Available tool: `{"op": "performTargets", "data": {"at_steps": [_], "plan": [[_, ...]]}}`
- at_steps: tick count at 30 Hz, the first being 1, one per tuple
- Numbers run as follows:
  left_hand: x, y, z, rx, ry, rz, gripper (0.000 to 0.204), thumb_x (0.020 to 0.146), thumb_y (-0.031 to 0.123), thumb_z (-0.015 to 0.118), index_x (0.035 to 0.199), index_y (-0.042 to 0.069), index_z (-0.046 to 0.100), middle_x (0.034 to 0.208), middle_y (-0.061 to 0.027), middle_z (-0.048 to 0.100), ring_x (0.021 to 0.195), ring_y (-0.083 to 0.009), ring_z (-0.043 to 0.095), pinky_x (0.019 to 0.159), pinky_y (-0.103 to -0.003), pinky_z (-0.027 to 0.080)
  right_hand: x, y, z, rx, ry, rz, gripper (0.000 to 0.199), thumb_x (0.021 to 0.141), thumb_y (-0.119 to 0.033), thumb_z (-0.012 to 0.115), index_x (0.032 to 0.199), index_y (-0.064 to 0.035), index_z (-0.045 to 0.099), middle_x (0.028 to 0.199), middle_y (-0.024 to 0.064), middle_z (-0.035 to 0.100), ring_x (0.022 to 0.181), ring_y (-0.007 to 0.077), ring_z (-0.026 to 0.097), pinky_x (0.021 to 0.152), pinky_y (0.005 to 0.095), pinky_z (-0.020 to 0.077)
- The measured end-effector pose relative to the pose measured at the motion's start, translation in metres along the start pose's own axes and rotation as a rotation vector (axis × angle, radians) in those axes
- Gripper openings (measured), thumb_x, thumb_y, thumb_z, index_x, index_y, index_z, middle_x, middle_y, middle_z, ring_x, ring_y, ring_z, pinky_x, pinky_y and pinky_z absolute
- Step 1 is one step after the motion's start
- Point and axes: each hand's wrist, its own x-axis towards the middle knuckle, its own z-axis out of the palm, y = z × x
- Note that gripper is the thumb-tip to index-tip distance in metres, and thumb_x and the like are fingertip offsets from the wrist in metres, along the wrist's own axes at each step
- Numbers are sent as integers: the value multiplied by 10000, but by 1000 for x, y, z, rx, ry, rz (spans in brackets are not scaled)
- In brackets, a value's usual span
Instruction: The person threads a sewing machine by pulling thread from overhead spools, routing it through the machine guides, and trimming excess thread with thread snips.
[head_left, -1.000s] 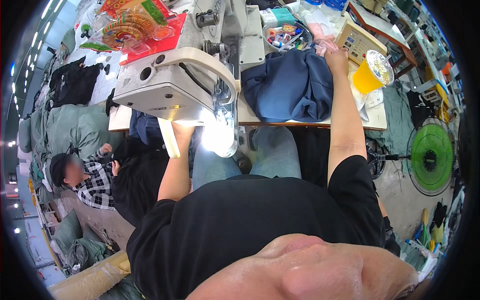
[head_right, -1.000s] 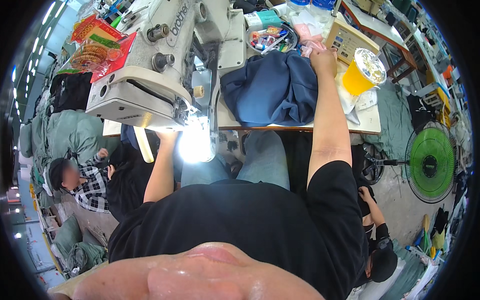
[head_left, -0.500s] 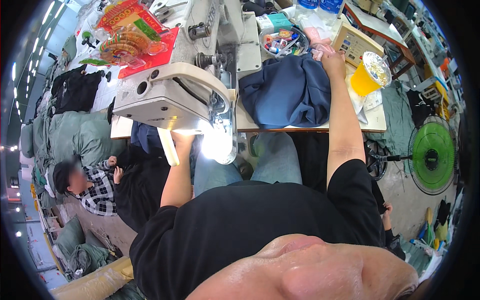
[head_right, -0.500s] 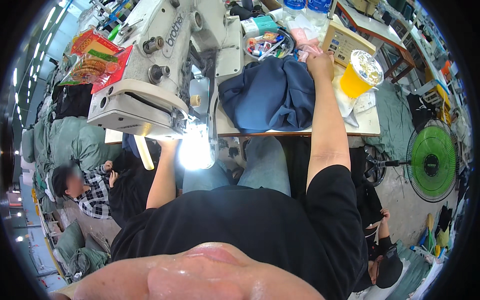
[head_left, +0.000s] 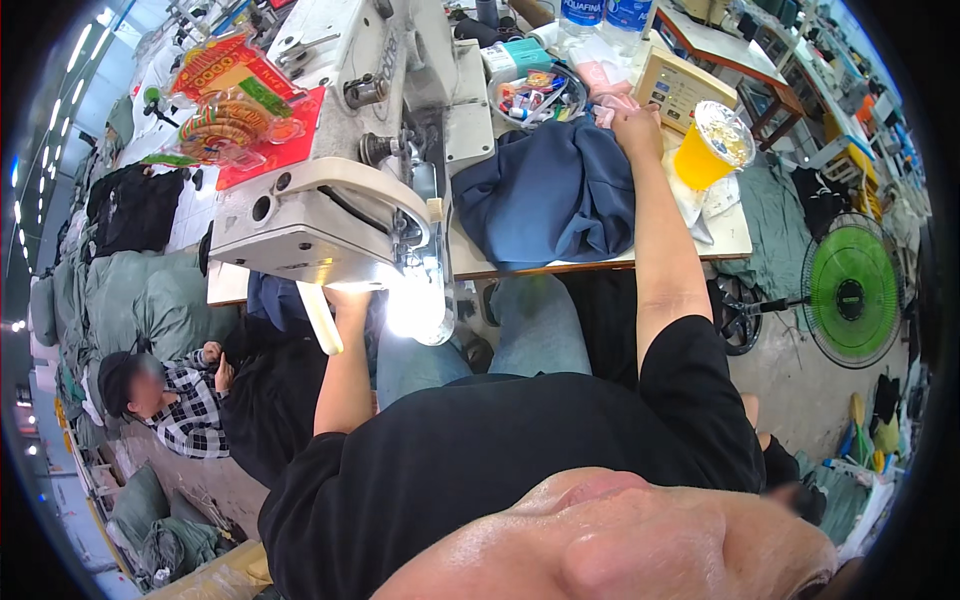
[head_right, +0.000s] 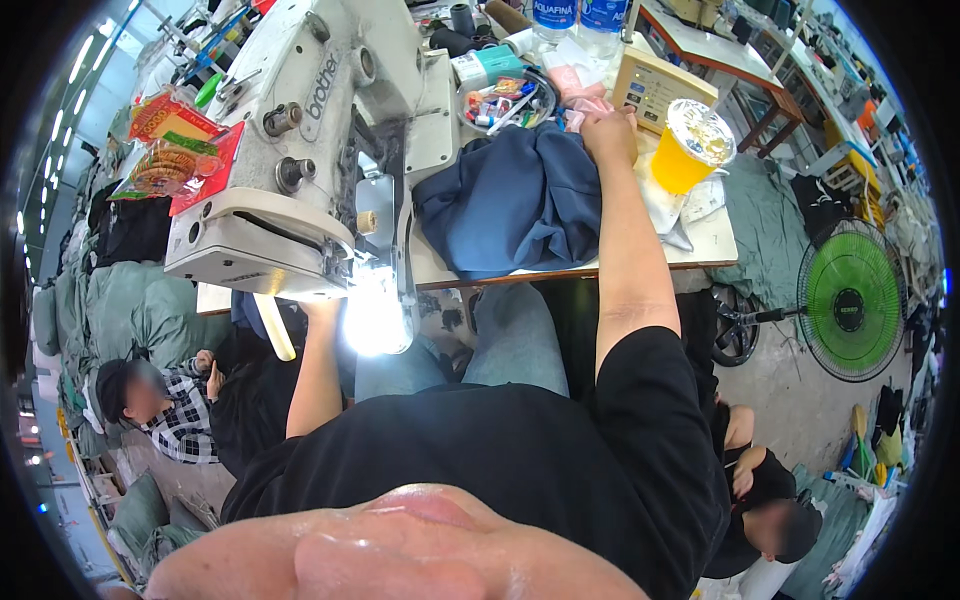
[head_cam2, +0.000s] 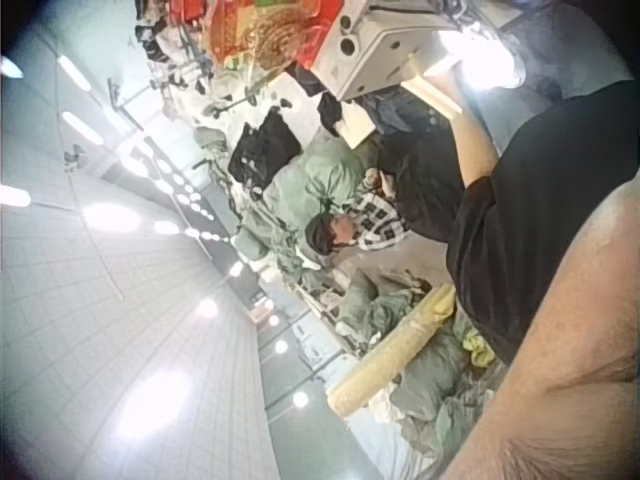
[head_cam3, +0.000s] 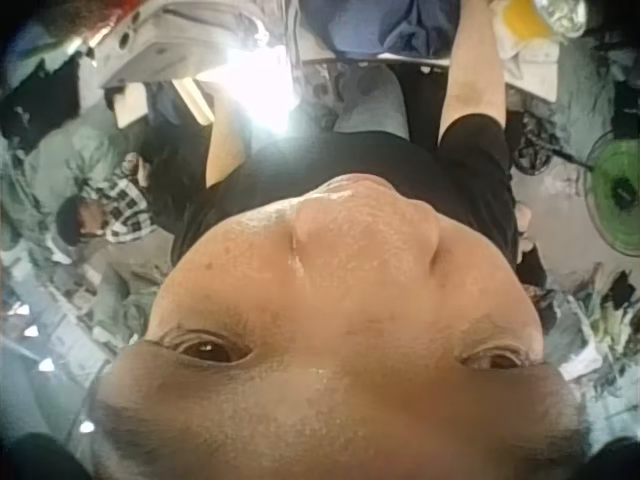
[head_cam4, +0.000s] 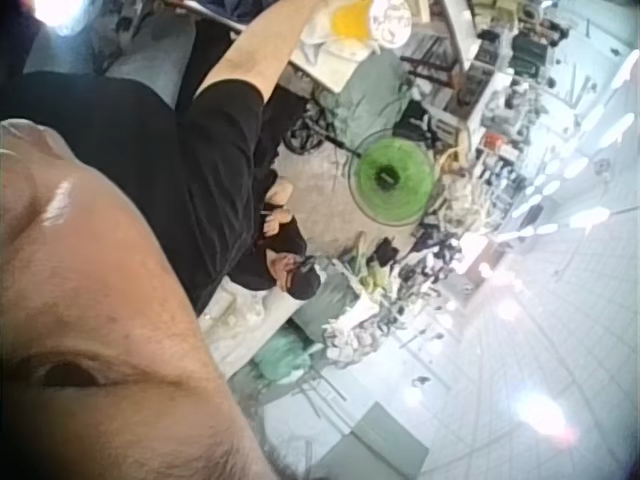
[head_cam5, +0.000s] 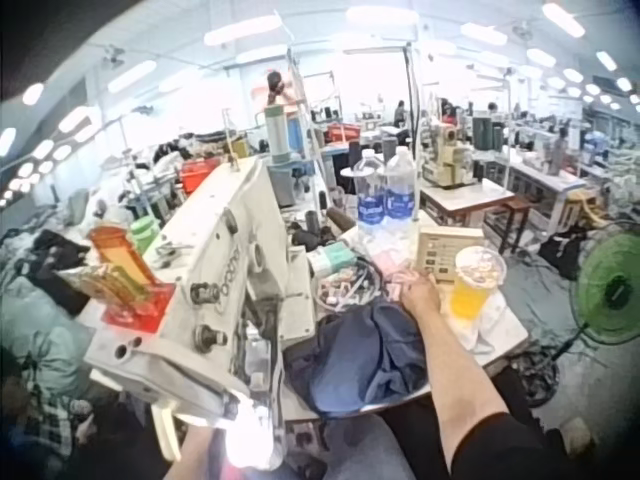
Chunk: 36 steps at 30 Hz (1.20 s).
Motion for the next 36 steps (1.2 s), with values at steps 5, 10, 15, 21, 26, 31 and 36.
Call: {"op": "performTargets", "data": {"at_steps": [5, 10, 15, 21, 26, 31, 36], "plan": [[-5, -9, 2, 73, 36, 31, 380, 796, 331, 774, 1039, 45, 718, 998, -129, 738, 919, -347, 695, 870, -462, 538, -2, -4, -5, 39, -28, 48, 853, 928, -401, 494, 1498, 205, 307, 1484, 294, 517, 1412, 346, 478, 1104, 400, 471], [3, 0, 2, 49, 24, 15, 371, 793, 325, 773, 1031, 44, 719, 992, -131, 738, 916, -350, 695, 869, -462, 539, -2, 1, -2, -4, 6, 11, 853, 926, -388, 495, 1516, 192, 285, 1486, 291, 516, 1419, 343, 473, 1110, 402, 465], [4, 4, -2, 47, 19, 7, 363, 791, 318, 772, 1023, 44, 720, 987, -133, 738, 913, -354, 695, 867, -463, 539, -5, -5, -9, 50, -62, 65, 863, 927, -385, 493, 1523, 194, 260, 1492, 297, 506, 1439, 336, 451, 1131, 386, 445], [6, 7, -4, 48, 14, 1, 353, 788, 311, 771, 1013, 43, 721, 980, -135, 739, 909, -358, 695, 866, -463, 539, -4, -4, -8, 34, -46, 41, 871, 925, -386, 494, 1512, 212, 258, 1472, 297, 527, 1444, 335, 443, 1131, 377, 446], [6, 9, -6, 51, 9, 0, 345, 786, 304, 771, 1005, 43, 722, 974, -137, 739, 906, -362, 695, 864, -464, 539, 2, 4, 4, 9, 5, -6, 869, 923, -383, 496, 1503, 222, 266, 1462, 301, 535, 1447, 340, 439, 1138, 377, 438], [6, 8, -6, 55, 5, 1, 336, 783, 298, 770, 997, 43, 723, 969, -139, 739, 903, -365, 695, 863, -464, 540, -2, -1, -3, 31, -19, 12, 863, 923, -378, 486, 1499, 227, 268, 1461, 309, 532, 1446, 346, 439, 1141, 377, 435], [9, 10, -5, 57, -4, 6, 328, 781, 292, 769, 989, 42, 724, 963, -141, 740, 899, -369, 695, 861, -465, 540, -2, -2, -5, 23, -17, 27, 866, 925, -387, 482, 1497, 228, 270, 1446, 307, 545, 1437, 337, 452, 1121, 380, 455]]}}
